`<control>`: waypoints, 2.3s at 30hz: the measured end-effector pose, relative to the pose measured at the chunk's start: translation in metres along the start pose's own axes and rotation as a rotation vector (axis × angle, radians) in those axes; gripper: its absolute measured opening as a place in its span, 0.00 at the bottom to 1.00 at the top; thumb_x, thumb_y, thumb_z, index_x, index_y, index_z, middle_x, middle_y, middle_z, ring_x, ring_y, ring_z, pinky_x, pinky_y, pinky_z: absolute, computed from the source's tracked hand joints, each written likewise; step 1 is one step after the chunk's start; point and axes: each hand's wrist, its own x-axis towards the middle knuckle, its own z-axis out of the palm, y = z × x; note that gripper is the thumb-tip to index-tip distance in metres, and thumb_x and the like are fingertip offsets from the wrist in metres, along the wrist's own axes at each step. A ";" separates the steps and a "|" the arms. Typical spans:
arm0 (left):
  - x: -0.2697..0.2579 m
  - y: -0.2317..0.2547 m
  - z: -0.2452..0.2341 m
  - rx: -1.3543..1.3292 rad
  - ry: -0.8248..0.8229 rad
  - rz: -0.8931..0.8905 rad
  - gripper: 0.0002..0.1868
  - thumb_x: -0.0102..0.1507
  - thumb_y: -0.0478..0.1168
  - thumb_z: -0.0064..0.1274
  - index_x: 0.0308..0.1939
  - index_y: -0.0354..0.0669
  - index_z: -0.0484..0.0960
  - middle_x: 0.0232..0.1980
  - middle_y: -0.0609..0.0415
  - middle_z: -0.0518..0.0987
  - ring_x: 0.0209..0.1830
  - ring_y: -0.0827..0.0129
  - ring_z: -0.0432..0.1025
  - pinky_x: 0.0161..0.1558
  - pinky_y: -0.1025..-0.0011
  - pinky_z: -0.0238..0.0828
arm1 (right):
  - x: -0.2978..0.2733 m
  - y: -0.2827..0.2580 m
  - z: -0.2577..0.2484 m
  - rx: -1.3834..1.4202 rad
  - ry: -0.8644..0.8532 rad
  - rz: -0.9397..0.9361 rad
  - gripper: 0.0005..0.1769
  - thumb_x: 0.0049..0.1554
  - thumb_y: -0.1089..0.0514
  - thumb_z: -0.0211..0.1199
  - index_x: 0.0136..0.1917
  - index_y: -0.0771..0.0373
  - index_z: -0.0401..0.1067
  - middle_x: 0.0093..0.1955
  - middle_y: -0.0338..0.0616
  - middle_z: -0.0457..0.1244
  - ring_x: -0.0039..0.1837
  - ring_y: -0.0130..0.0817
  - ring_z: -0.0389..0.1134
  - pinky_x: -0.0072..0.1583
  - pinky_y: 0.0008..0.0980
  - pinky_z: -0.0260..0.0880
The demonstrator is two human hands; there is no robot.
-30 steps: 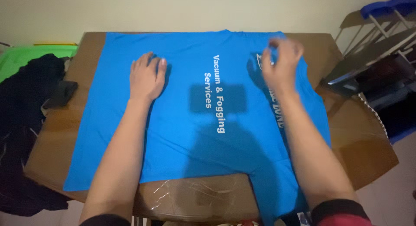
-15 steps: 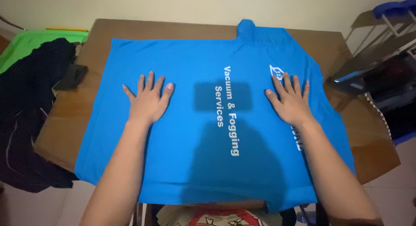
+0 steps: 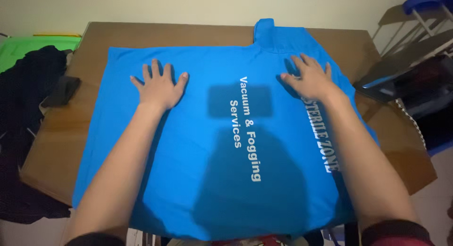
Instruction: The person irons a blue t-shirt laid flat on a wooden table. They use a handheld iron to smooth the fabric, moving it back and forth across the shirt while holding it in place with their other hand.
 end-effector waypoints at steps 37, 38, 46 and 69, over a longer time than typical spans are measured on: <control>0.072 -0.079 -0.002 0.009 -0.050 -0.279 0.44 0.67 0.69 0.30 0.80 0.50 0.51 0.84 0.50 0.42 0.84 0.47 0.33 0.72 0.27 0.16 | 0.035 -0.042 0.037 -0.112 0.102 -0.211 0.34 0.60 0.44 0.51 0.78 0.51 0.60 0.83 0.49 0.49 0.83 0.49 0.47 0.75 0.76 0.18; 0.072 -0.077 -0.003 0.013 -0.046 -0.289 0.45 0.66 0.69 0.30 0.80 0.49 0.51 0.84 0.49 0.43 0.84 0.48 0.33 0.72 0.27 0.16 | 0.038 -0.045 0.042 -0.075 0.080 -0.210 0.34 0.61 0.43 0.49 0.78 0.50 0.59 0.84 0.49 0.47 0.84 0.51 0.44 0.75 0.75 0.19; 0.078 -0.050 0.031 -0.011 0.100 -0.191 0.45 0.69 0.66 0.32 0.78 0.32 0.56 0.84 0.36 0.46 0.85 0.44 0.36 0.74 0.30 0.20 | 0.047 -0.048 0.046 -0.059 -0.105 -0.116 0.37 0.64 0.36 0.35 0.83 0.44 0.44 0.87 0.42 0.31 0.86 0.47 0.29 0.76 0.70 0.18; 0.005 0.120 0.064 -0.169 0.197 0.763 0.29 0.68 0.55 0.50 0.65 0.37 0.76 0.72 0.36 0.68 0.75 0.45 0.60 0.73 0.39 0.48 | -0.056 0.017 -0.037 0.321 0.629 -0.246 0.18 0.69 0.54 0.58 0.67 0.65 0.74 0.55 0.55 0.71 0.57 0.46 0.74 0.58 0.44 0.73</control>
